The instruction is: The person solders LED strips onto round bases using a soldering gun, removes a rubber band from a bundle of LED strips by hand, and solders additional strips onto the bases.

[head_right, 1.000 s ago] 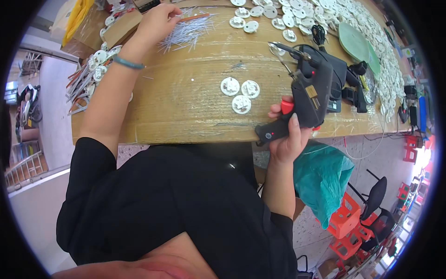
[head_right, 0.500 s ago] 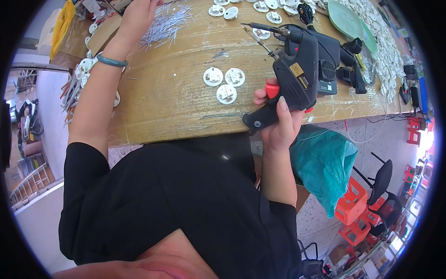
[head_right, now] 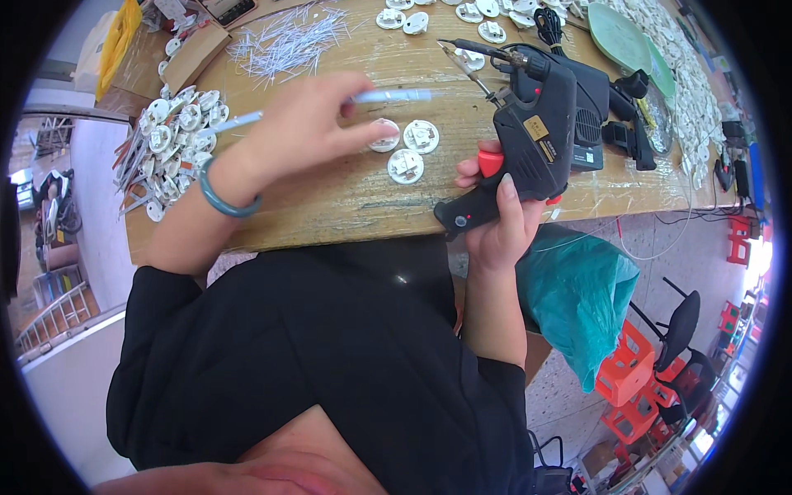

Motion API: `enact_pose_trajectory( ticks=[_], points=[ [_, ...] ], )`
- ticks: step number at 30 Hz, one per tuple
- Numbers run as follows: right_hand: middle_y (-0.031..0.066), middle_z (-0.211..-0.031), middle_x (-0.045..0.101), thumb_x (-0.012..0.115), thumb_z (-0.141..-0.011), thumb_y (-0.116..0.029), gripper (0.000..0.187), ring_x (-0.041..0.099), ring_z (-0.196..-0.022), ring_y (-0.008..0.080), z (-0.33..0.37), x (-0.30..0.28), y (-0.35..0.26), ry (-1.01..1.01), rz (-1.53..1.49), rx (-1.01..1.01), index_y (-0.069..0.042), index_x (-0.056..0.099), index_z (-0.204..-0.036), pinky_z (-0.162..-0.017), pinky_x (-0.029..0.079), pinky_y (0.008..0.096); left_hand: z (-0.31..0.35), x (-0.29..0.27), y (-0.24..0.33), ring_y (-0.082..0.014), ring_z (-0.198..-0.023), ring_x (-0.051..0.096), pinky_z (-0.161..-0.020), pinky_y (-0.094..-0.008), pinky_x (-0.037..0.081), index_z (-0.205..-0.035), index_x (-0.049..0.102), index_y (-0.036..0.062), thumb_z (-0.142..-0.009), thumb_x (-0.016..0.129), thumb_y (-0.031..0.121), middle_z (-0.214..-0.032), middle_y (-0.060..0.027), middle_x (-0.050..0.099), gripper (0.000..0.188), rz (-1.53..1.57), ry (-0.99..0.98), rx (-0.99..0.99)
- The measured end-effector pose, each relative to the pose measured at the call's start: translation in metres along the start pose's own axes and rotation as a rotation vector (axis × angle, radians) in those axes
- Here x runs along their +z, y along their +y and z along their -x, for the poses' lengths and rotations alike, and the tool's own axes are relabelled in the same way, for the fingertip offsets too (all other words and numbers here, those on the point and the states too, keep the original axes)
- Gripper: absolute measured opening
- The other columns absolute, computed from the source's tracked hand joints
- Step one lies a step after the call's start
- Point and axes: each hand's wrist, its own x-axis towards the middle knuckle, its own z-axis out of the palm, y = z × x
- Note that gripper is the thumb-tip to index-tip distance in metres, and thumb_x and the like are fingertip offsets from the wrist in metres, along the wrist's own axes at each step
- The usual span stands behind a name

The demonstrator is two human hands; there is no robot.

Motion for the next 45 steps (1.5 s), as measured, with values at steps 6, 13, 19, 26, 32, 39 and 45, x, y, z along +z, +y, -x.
enact_pose_trajectory(
  ticks=[6, 13, 19, 26, 32, 39, 45],
  points=[
    [0.0256, -0.120, 0.057, 0.048, -0.094, -0.009, 0.043, 0.067, -0.092, 0.0290, 0.001, 0.000, 0.001, -0.004, -0.020, 0.005, 0.008, 0.041, -0.133, -0.075, 0.058, 0.0377, 0.005, 0.008, -0.004, -0.0358, -0.086, 0.065, -0.074, -0.0452, 0.052, -0.096, 0.067, 0.0053, -0.078, 0.076, 0.036, -0.090, -0.0142, 0.066, 0.037, 0.023, -0.123, 0.005],
    [0.0254, -0.120, 0.056, 0.048, -0.094, -0.009, 0.043, 0.066, -0.092, 0.0289, 0.000, -0.001, 0.000, -0.020, -0.009, 0.000, 0.008, 0.041, -0.133, -0.075, 0.058, 0.0375, 0.026, -0.035, -0.040, -0.0285, -0.098, 0.060, -0.083, -0.0363, 0.050, -0.107, 0.066, 0.0054, -0.076, 0.072, 0.008, -0.104, -0.0074, 0.059, 0.032, 0.105, -0.231, 0.181],
    [0.0250, -0.123, 0.056, 0.049, -0.096, -0.013, 0.045, 0.064, -0.094, 0.0271, -0.002, -0.001, -0.001, -0.048, 0.067, 0.008, 0.008, 0.041, -0.135, -0.078, 0.054, 0.0344, 0.041, -0.025, -0.028, -0.0288, -0.092, 0.062, -0.077, -0.0368, 0.050, -0.109, 0.066, 0.0075, -0.082, 0.074, 0.024, -0.101, -0.0073, 0.058, 0.033, 0.024, -0.209, 0.079],
    [0.0167, -0.112, 0.062, 0.066, -0.077, 0.009, 0.052, 0.067, -0.094, 0.0242, 0.005, 0.030, -0.011, 0.026, 0.189, 0.175, 0.006, 0.049, -0.126, -0.078, 0.057, 0.0348, 0.060, -0.046, 0.005, -0.0284, -0.082, 0.061, -0.071, -0.0357, 0.048, -0.103, 0.067, 0.0070, -0.091, 0.066, 0.026, -0.096, -0.0098, 0.057, 0.022, 0.113, -0.045, 0.123],
    [0.0129, -0.092, 0.064, 0.070, -0.075, 0.004, 0.051, 0.064, -0.085, 0.0188, 0.004, 0.077, -0.014, -0.061, 0.207, 0.203, 0.008, 0.052, -0.123, -0.079, 0.053, 0.0307, 0.073, -0.043, 0.023, -0.0303, -0.077, 0.060, -0.066, -0.0369, 0.048, -0.099, 0.067, 0.0047, -0.089, 0.068, 0.023, -0.087, -0.0103, 0.057, 0.021, 0.043, 0.045, 0.092],
    [0.0093, -0.100, 0.065, 0.076, -0.076, 0.003, 0.046, 0.066, -0.087, 0.0145, 0.007, 0.083, -0.006, -0.162, 0.232, 0.243, 0.004, 0.056, -0.117, -0.079, 0.053, 0.0274, 0.075, -0.031, 0.023, -0.0239, -0.075, 0.065, -0.064, -0.0329, 0.050, -0.101, 0.065, 0.0017, -0.090, 0.062, 0.006, -0.086, -0.0119, 0.064, 0.012, 0.366, 0.012, 0.073],
    [0.0090, -0.102, 0.065, 0.077, -0.076, 0.002, 0.047, 0.066, -0.086, 0.0138, 0.010, 0.093, 0.000, -0.138, 0.232, 0.187, 0.004, 0.056, -0.118, -0.079, 0.053, 0.0277, 0.074, -0.027, 0.022, -0.0210, -0.072, 0.065, -0.066, -0.0293, 0.050, -0.105, 0.064, 0.0008, -0.091, 0.058, 0.001, -0.083, -0.0116, 0.065, 0.016, 0.481, -0.042, 0.047]
  ],
)
